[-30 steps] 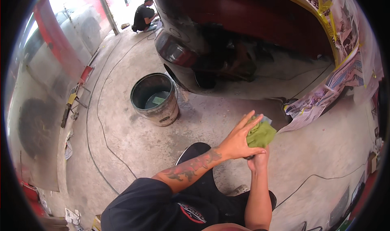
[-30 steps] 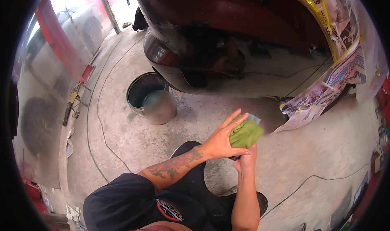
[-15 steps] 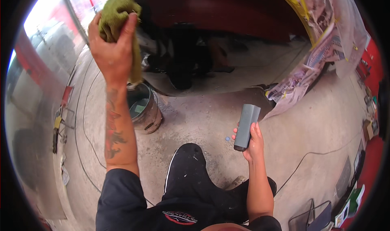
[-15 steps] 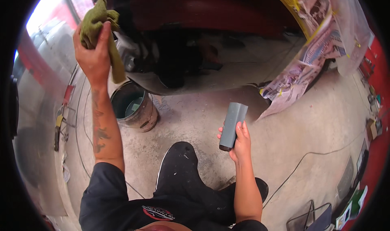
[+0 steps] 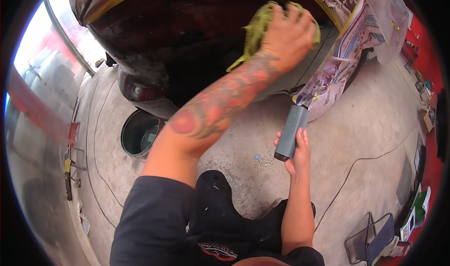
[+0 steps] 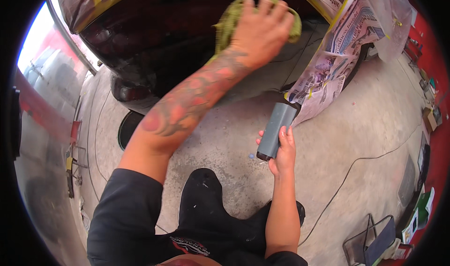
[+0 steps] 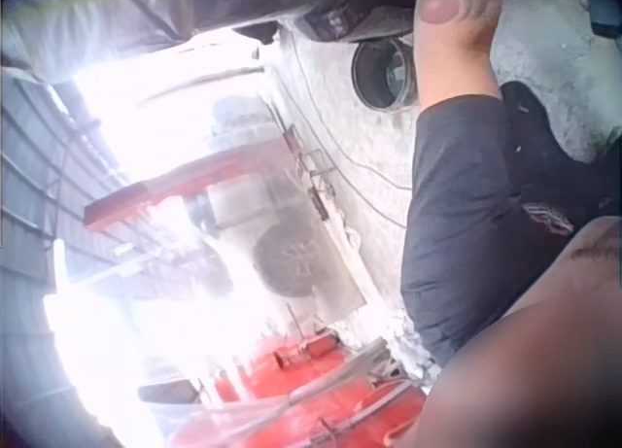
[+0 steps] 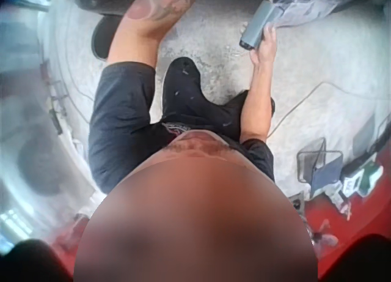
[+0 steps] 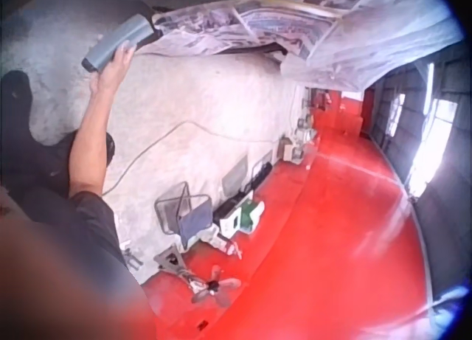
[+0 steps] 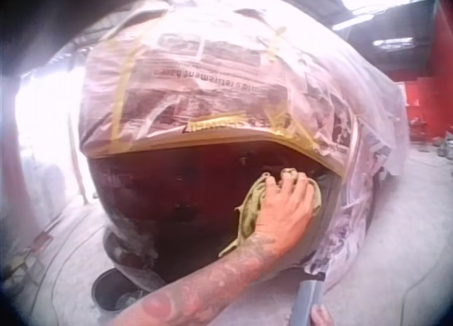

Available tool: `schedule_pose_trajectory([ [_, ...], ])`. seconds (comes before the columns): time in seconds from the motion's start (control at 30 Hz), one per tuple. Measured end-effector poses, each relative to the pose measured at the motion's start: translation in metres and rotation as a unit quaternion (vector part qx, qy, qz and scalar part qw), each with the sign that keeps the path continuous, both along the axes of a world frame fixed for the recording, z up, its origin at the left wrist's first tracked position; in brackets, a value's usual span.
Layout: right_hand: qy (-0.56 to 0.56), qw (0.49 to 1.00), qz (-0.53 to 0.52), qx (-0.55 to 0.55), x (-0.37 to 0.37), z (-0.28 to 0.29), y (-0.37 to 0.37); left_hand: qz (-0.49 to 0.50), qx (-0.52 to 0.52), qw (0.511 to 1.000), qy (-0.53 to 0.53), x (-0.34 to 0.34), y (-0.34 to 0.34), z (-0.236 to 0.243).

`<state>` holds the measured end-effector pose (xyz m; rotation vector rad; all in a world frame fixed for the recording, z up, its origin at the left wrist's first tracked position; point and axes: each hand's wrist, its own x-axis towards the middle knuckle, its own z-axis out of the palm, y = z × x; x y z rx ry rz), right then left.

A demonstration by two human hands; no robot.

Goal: The person is wet sanding the rear bumper of a black car in an auto body shop environment.

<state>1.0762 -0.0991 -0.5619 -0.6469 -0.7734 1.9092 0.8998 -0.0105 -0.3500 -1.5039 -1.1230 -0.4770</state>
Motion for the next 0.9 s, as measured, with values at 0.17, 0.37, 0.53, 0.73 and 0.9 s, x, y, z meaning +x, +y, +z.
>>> schedule_pose_trajectory([
  [0.17, 0.023, 0.998, -0.042, 0.030, 0.016, -0.008, 0.016, -0.014, -0.042, 0.999, 0.018, 0.018, 0.017, -0.025],
  [0.37, -0.002, 0.995, -0.082, 0.057, 0.033, -0.010, 0.028, -0.026, -0.015, 0.989, -0.142, -0.051, -0.091, 0.002],
  [0.53, -0.050, 0.994, -0.071, 0.073, 0.038, -0.023, 0.031, 0.006, 0.103, 0.975, -0.195, -0.119, -0.176, 0.020],
  [0.73, -0.221, 0.959, -0.087, 0.153, 0.029, -0.030, 0.026, -0.131, 0.182, 0.938, -0.262, -0.175, -0.217, -0.033],
  [0.9, -0.345, 0.773, -0.115, 0.519, -0.022, 0.063, 0.015, -0.155, 0.212, 0.853, -0.451, -0.209, -0.229, -0.056],
])
